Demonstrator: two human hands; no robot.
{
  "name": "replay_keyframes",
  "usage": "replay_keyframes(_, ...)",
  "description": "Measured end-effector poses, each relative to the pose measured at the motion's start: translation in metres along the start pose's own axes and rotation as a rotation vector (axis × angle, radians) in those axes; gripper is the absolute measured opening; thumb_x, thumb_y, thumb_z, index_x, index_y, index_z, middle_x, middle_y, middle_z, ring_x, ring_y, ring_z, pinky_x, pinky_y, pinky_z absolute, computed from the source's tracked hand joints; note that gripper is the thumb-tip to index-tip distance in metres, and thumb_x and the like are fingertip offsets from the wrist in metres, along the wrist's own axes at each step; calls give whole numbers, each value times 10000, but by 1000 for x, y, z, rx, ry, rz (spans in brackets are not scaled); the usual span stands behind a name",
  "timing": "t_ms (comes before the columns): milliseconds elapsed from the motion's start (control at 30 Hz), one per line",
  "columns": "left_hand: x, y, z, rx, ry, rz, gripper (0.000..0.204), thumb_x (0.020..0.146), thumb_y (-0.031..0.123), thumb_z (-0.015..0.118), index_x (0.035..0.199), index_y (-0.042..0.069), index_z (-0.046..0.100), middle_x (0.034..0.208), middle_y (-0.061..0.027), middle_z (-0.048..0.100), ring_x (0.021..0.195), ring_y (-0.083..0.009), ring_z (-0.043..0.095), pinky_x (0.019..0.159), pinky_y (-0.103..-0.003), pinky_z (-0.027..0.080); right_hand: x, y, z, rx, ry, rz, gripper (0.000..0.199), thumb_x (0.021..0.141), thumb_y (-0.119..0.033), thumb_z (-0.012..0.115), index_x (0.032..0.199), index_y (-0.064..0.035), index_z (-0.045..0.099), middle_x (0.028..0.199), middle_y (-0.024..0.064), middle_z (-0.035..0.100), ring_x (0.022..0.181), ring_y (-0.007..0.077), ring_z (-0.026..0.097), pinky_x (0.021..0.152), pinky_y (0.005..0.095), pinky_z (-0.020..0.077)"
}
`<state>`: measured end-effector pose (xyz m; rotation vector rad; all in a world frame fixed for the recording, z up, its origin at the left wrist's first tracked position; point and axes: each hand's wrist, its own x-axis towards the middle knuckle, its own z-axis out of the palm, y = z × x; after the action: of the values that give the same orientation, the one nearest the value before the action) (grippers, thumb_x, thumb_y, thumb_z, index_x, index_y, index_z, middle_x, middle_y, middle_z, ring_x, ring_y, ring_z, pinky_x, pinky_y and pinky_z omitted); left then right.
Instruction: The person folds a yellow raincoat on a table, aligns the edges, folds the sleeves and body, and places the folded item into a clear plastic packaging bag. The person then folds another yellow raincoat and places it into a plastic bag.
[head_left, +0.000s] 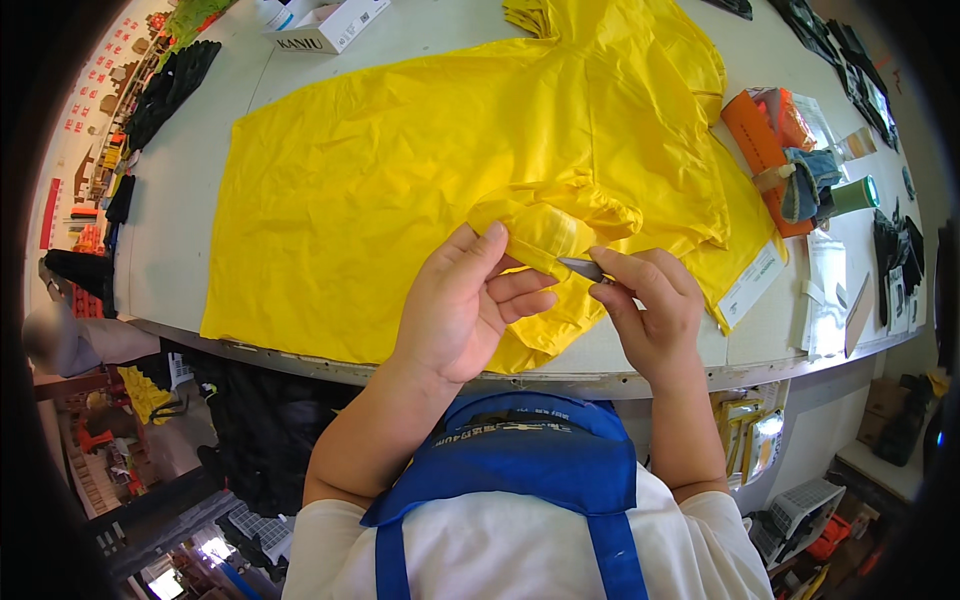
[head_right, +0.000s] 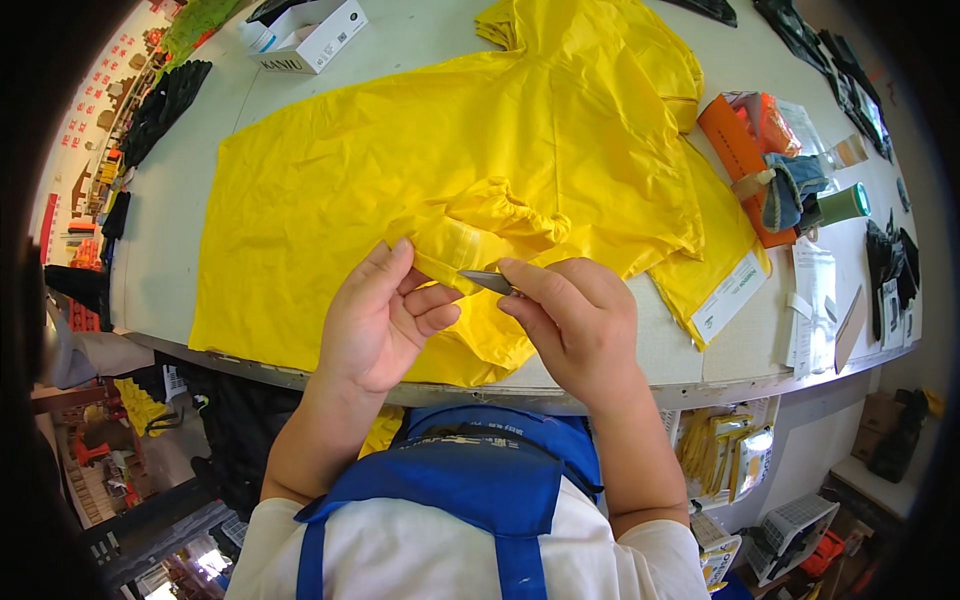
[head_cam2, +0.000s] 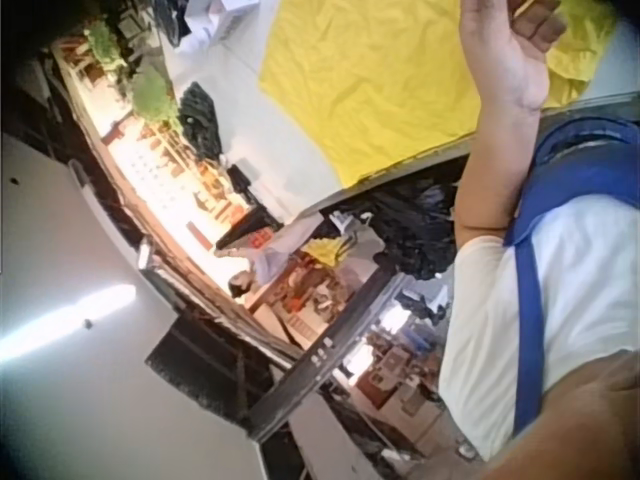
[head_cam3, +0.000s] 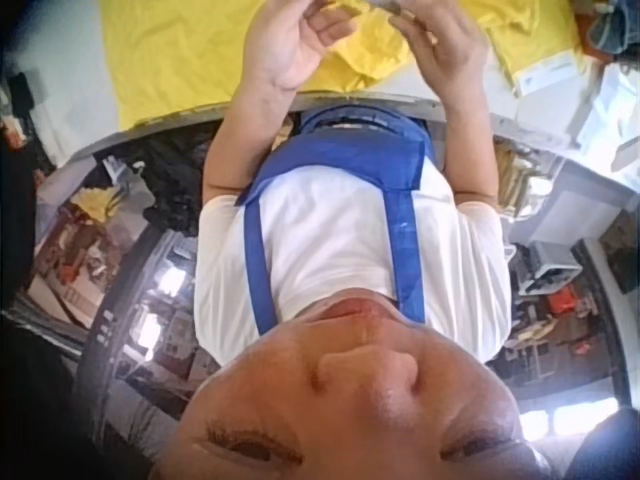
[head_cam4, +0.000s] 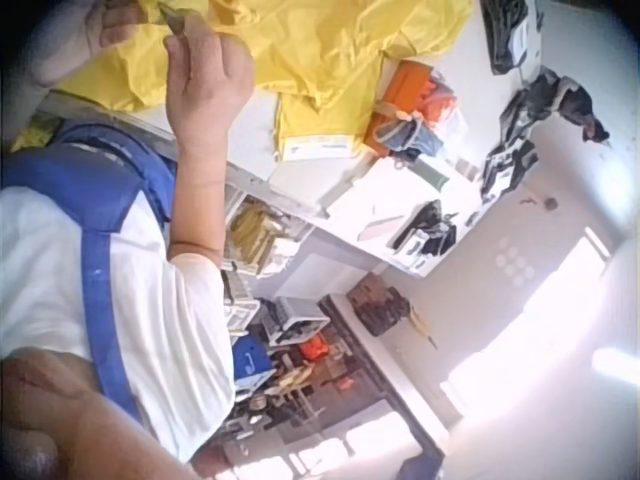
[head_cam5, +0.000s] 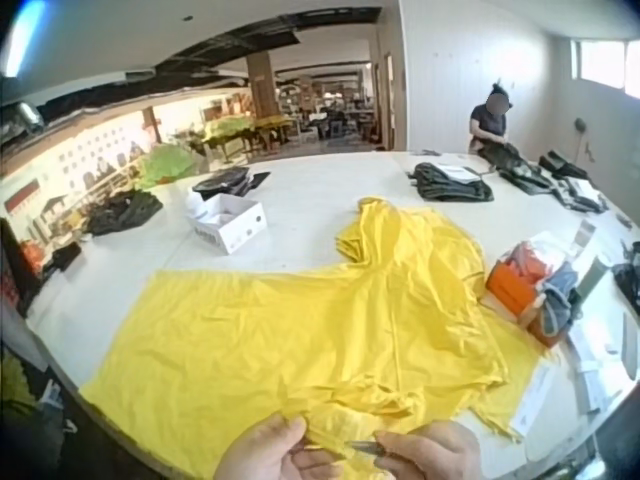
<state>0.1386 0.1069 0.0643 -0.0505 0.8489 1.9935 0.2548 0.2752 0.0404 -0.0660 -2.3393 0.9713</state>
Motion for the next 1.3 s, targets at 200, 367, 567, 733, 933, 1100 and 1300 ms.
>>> replay_keyframes(200, -5, -8, 12, 104, 51, 74, 223, 939, 120, 546, 1123, -4, 548, 1080, -144, 639, 920, -232, 669, 829, -348, 562, 0, -23, 9, 381, 205, 318, 318, 691, -7, 762, 989, -56, 665, 731, 35, 528, 607, 119, 495, 549, 224, 409)
replay_keyframes(367, -8, -14, 9, 234, -53, 152, 228, 939, 111, 543, 1117, -31, 553, 1075, -145, 639, 945, -234, 664, 845, -353, 556, 16, -30, 20, 138, 187, 23, 252, 681, 40, 722, 908, -50, 660, 721, 34, 544, 612, 140, 526, 536, 240, 419)
replay_keyframes(567, -10, -14, 12, 153, -23, 105, 220, 940, 119, 546, 1099, -32, 560, 1065, -152, 642, 953, -236, 661, 857, -358, 551, 8, -30, 22, 736, 117, 438, 24, 851, -22, 619, 854, -24, 596, 737, -14, 524, 672, 88, 449, 630, 205, 361)
replay_keyframes(733, -10, -14, 6, 105, -2, 85, 238, 941, 139, 547, 1129, -5, 559, 1079, -142, 641, 966, -230, 658, 866, -355, 545, -2, -28, 17, 976, 319, 355, 155, 917, -113, 558, 1026, -4, 574, 786, 10, 513, 669, 74, 438, 622, 205, 366)
replay_keyframes(933, -12, -14, 7, 7, -46, 100, 256, 946, 138, 534, 1168, 11, 536, 1122, -139, 626, 995, -228, 647, 888, -353, 534, -19, -37, 7, 89, 197, 246, 333, 703, -80, 805, 977, 13, 640, 774, 88, 615, 637, 121, 579, 537, 215, 468)
replay_keyframes(1100, -14, -14, 13, 22, -28, 114, 278, 945, 141, 537, 1190, 11, 520, 1137, -143, 614, 1009, -233, 640, 902, -361, 527, -15, -40, 9, 64, 263, 209, 359, 649, -76, 840, 950, 4, 660, 719, 81, 617, 602, 129, 586, 503, 214, 460)
replay_keyframes(1300, -17, -15, 12, 90, -32, 124, 268, 949, 141, 531, 1180, 6, 528, 1126, -137, 620, 1000, -225, 645, 889, -351, 535, -8, -39, 6, 114, 189, 186, 350, 655, -87, 835, 948, -1, 662, 707, 94, 612, 599, 141, 588, 509, 229, 456)
